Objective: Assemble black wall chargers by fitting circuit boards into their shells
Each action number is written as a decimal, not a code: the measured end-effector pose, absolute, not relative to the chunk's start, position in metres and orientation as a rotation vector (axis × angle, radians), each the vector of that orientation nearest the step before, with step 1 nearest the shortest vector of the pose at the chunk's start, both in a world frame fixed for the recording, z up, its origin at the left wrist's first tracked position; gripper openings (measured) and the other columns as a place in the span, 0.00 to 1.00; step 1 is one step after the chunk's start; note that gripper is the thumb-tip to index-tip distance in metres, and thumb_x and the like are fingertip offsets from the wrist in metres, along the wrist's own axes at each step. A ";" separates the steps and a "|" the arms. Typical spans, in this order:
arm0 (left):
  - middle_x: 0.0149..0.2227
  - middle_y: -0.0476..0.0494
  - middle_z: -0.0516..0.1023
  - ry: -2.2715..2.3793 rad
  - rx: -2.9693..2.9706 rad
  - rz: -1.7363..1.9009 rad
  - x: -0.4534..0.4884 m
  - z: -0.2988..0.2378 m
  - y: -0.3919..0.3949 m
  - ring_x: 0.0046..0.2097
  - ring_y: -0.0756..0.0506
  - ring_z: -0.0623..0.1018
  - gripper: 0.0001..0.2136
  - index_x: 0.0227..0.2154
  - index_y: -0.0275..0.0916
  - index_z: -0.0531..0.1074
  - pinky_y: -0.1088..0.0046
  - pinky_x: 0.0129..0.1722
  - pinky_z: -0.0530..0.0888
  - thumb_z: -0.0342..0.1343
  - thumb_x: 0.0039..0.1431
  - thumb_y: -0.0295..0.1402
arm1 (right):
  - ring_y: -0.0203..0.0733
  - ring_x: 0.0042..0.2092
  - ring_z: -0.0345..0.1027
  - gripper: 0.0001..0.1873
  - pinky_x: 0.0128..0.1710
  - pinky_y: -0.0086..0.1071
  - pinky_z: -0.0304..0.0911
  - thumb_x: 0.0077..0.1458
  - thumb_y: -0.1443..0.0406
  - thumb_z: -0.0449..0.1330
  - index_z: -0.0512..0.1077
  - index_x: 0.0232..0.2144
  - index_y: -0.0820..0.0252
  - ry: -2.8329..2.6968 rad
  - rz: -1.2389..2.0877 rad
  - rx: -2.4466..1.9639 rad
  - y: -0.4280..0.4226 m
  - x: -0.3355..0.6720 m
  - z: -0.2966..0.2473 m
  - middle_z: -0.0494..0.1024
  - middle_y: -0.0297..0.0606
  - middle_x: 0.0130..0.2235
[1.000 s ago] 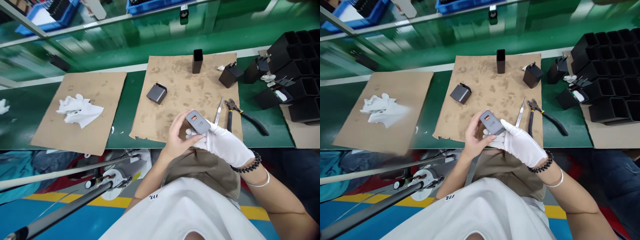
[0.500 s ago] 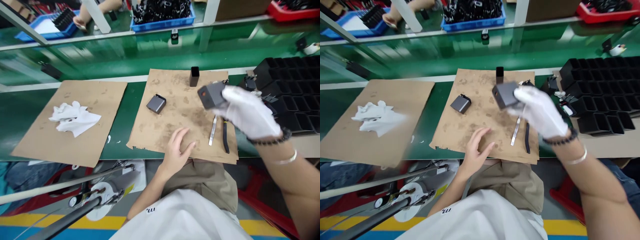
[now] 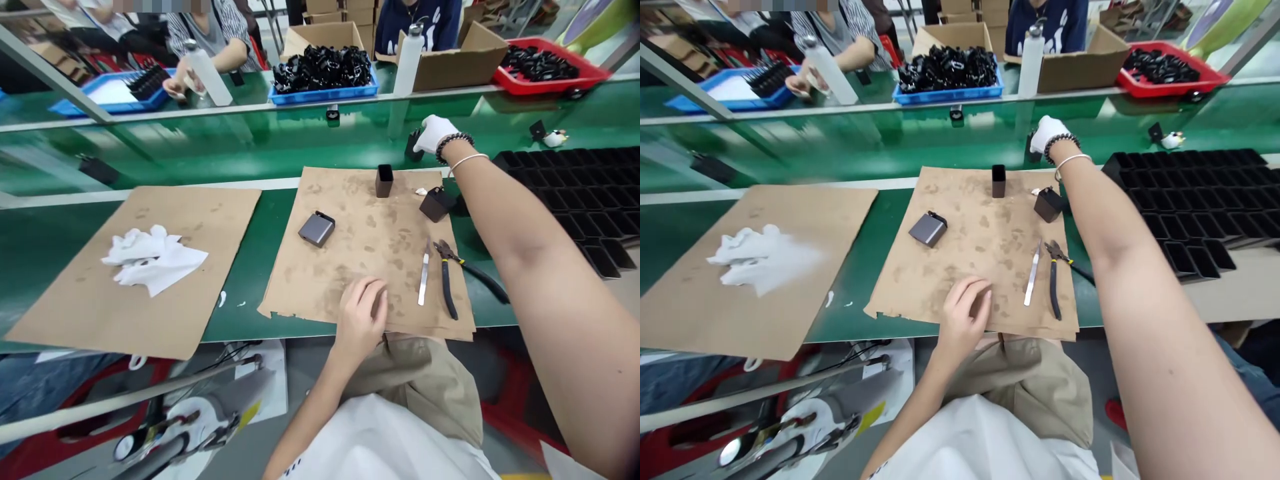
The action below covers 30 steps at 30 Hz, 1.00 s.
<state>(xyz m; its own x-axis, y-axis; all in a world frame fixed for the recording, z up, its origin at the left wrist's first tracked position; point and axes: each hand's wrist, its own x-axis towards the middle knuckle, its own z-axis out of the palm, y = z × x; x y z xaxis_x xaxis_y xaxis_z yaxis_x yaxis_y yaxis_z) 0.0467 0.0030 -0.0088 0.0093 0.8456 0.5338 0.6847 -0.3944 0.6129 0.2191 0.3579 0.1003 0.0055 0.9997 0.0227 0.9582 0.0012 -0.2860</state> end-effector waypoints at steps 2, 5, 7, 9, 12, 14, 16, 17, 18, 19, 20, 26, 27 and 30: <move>0.43 0.40 0.82 1.604 2.107 1.313 0.046 -0.010 0.003 0.46 0.43 0.81 0.06 0.45 0.39 0.75 0.65 0.48 0.78 0.54 0.69 0.26 | 0.49 0.59 0.71 0.24 0.58 0.52 0.70 0.67 0.57 0.62 0.69 0.61 0.61 -2.099 0.240 -2.035 0.352 0.224 0.118 0.71 0.47 0.62; 0.44 0.40 0.82 1.582 2.126 1.295 0.045 -0.011 0.003 0.46 0.42 0.81 0.06 0.45 0.38 0.74 0.64 0.48 0.77 0.54 0.68 0.26 | 0.51 0.60 0.70 0.28 0.63 0.51 0.65 0.64 0.60 0.65 0.69 0.63 0.62 -2.180 0.208 -1.971 0.322 0.234 0.144 0.74 0.50 0.61; 0.44 0.40 0.82 1.573 2.131 1.278 0.044 -0.010 0.003 0.46 0.42 0.81 0.07 0.45 0.38 0.74 0.64 0.48 0.77 0.54 0.68 0.26 | 0.52 0.56 0.72 0.27 0.61 0.48 0.66 0.60 0.61 0.67 0.73 0.61 0.61 -2.264 0.234 -1.937 0.284 0.240 0.151 0.79 0.49 0.56; 0.44 0.41 0.82 1.553 2.127 1.248 0.043 -0.009 0.003 0.47 0.42 0.81 0.07 0.45 0.39 0.74 0.64 0.49 0.76 0.55 0.68 0.27 | 0.53 0.52 0.76 0.25 0.58 0.48 0.68 0.59 0.59 0.69 0.76 0.57 0.57 -2.330 0.258 -1.916 0.241 0.244 0.144 0.82 0.46 0.51; 0.44 0.41 0.83 1.518 2.114 1.196 0.042 -0.006 0.003 0.47 0.43 0.81 0.06 0.45 0.40 0.75 0.65 0.49 0.76 0.55 0.68 0.27 | 0.60 0.54 0.76 0.29 0.58 0.53 0.68 0.60 0.59 0.66 0.73 0.62 0.58 -2.290 0.165 -1.912 0.190 0.249 0.116 0.82 0.49 0.51; 0.44 0.42 0.83 1.516 2.120 1.168 0.042 -0.004 0.003 0.47 0.43 0.81 0.06 0.44 0.40 0.75 0.65 0.48 0.76 0.55 0.68 0.27 | 0.63 0.57 0.75 0.27 0.59 0.55 0.67 0.61 0.62 0.63 0.72 0.62 0.56 -2.266 0.133 -1.906 0.178 0.253 0.093 0.81 0.49 0.54; 0.43 0.43 0.83 1.528 2.142 1.147 0.042 -0.003 0.003 0.47 0.42 0.81 0.06 0.44 0.40 0.74 0.64 0.48 0.76 0.54 0.68 0.27 | 0.64 0.58 0.74 0.24 0.61 0.57 0.66 0.59 0.65 0.62 0.75 0.58 0.54 -2.161 0.223 -1.860 0.180 0.257 0.076 0.81 0.47 0.53; 0.43 0.43 0.83 1.532 2.151 1.143 0.042 -0.003 0.003 0.47 0.42 0.80 0.06 0.44 0.40 0.74 0.64 0.48 0.75 0.54 0.68 0.27 | 0.63 0.58 0.74 0.23 0.62 0.58 0.65 0.56 0.67 0.64 0.76 0.55 0.54 -2.037 0.378 -1.803 0.184 0.258 0.071 0.81 0.45 0.53; 0.43 0.43 0.83 1.534 2.157 1.142 0.043 -0.003 0.003 0.47 0.42 0.80 0.06 0.44 0.40 0.74 0.64 0.49 0.75 0.54 0.68 0.26 | 0.61 0.59 0.73 0.22 0.63 0.59 0.65 0.54 0.68 0.65 0.76 0.52 0.54 -1.875 0.590 -1.718 0.188 0.259 0.069 0.81 0.44 0.53; 0.43 0.42 0.83 1.534 2.158 1.143 0.043 -0.003 0.003 0.47 0.42 0.80 0.06 0.44 0.40 0.74 0.64 0.49 0.75 0.54 0.68 0.26 | 0.58 0.59 0.74 0.20 0.62 0.58 0.67 0.53 0.68 0.65 0.76 0.50 0.54 -1.713 0.811 -1.610 0.191 0.259 0.069 0.81 0.42 0.54; 0.44 0.42 0.82 1.534 2.157 1.144 0.043 -0.003 0.002 0.47 0.42 0.80 0.06 0.44 0.40 0.74 0.64 0.49 0.75 0.54 0.68 0.26 | 0.55 0.59 0.74 0.18 0.61 0.55 0.70 0.54 0.67 0.65 0.75 0.48 0.54 -1.563 1.029 -1.496 0.192 0.259 0.072 0.80 0.40 0.54; 0.44 0.43 0.82 1.574 2.144 1.110 0.046 -0.003 0.002 0.48 0.42 0.80 0.06 0.44 0.39 0.74 0.64 0.49 0.75 0.55 0.68 0.25 | 0.35 0.54 0.77 0.13 0.39 0.24 0.79 0.69 0.63 0.52 0.77 0.42 0.54 -0.807 1.799 -1.208 0.155 0.238 0.115 0.83 0.34 0.48; 0.44 0.43 0.82 1.576 2.145 1.109 0.046 -0.003 0.002 0.48 0.42 0.80 0.06 0.44 0.40 0.74 0.64 0.49 0.74 0.55 0.67 0.25 | 0.34 0.53 0.78 0.13 0.38 0.22 0.78 0.70 0.62 0.52 0.77 0.41 0.54 -0.739 1.842 -1.198 0.147 0.235 0.121 0.83 0.34 0.47; 0.45 0.43 0.82 1.563 2.146 1.099 0.046 -0.003 0.002 0.48 0.42 0.79 0.07 0.44 0.40 0.75 0.64 0.49 0.74 0.56 0.67 0.25 | 0.34 0.51 0.79 0.13 0.42 0.23 0.79 0.70 0.61 0.53 0.78 0.39 0.54 -0.684 1.903 -1.154 0.128 0.229 0.134 0.84 0.33 0.47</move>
<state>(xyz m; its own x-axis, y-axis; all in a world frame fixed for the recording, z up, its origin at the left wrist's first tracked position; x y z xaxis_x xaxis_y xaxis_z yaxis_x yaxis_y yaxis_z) 0.0459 0.0019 -0.0027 0.1313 0.8992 0.4174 0.6968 -0.3832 0.6063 0.2287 0.1275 0.1341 -0.2725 0.8396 -0.4699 -0.3479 -0.5413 -0.7654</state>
